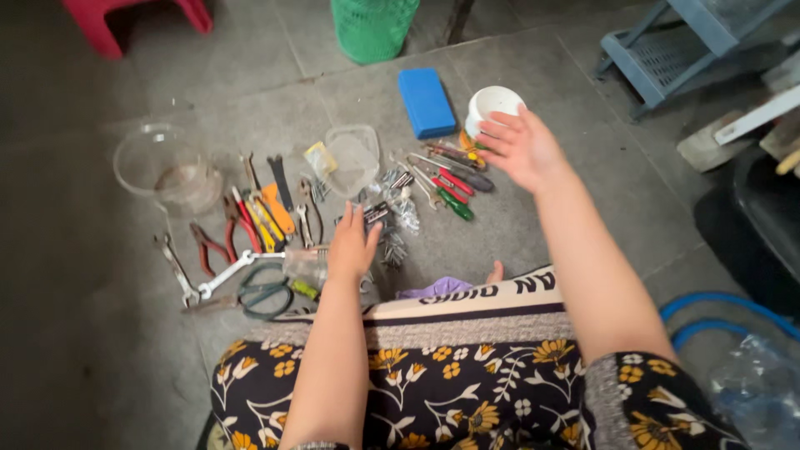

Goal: The person sits on the floor and organizes various tools and hardware. They sort screws and bolts into a small plastic container, then place screwdrivers, wrenches, and pliers into a white bucket. Finally, they transfer small hardware items into a clear plastic cup.

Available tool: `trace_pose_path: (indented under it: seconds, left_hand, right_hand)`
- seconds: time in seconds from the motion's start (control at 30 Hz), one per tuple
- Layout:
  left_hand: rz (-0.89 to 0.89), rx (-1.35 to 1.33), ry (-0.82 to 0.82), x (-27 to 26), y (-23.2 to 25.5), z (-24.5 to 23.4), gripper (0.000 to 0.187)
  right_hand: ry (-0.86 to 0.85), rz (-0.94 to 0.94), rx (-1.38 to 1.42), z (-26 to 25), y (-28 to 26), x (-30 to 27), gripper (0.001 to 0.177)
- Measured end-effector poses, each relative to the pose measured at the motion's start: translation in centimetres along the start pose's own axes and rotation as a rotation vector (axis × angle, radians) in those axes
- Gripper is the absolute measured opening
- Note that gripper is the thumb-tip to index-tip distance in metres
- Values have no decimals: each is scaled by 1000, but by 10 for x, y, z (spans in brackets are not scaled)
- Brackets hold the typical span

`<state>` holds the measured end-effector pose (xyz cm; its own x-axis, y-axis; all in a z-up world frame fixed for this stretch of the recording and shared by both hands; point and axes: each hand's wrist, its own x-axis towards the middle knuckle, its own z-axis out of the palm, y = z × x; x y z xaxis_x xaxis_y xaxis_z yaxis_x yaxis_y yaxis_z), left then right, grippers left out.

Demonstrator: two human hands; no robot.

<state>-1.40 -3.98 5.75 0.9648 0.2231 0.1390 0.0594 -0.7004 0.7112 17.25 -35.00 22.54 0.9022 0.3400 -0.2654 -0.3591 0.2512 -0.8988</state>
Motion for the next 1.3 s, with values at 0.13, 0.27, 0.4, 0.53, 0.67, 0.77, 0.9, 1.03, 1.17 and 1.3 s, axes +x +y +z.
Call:
trace_pose_path:
  seconds: [0.13, 0.27, 0.4, 0.53, 0.67, 0.77, 0.9, 1.03, 1.17, 1.3]
  left_hand:
    - [21, 46, -47, -5, 11, 1, 61]
    - [14, 118, -85, -5, 20, 7, 56]
    - [102, 87, -48, -10, 31, 13, 53]
    - [6, 145, -139, -8, 51, 24, 46]
    - [30, 203, -209, 11, 73, 43, 45]
    - [50, 191, -228, 29, 91, 66, 43]
    - [87, 131, -279, 42, 110, 99, 40]
    - [15, 13, -362, 46, 113, 126, 38]
    - [-32, -49, -347, 29, 95, 137, 37]
    - [-122, -149, -332, 11, 63, 139, 39]
  right_hand:
    - [205, 33, 37, -117, 25, 31, 58]
    - [343, 219, 110, -191, 88, 60, 49]
    - [424, 163, -171, -201, 122, 112, 39]
    - [425, -205, -819, -178, 139, 154, 46]
    - [413, -382, -1033, -176, 143, 160, 75]
    - [396, -361, -1081, -177, 139, 162, 83]
    - [390, -362, -1079, -178, 138, 166, 76]
    - [446, -421, -1040, -182, 147, 171, 48]
    - [531, -548, -938, -183, 150, 169, 28]
    - [510, -604, -948, -175, 128, 149, 25]
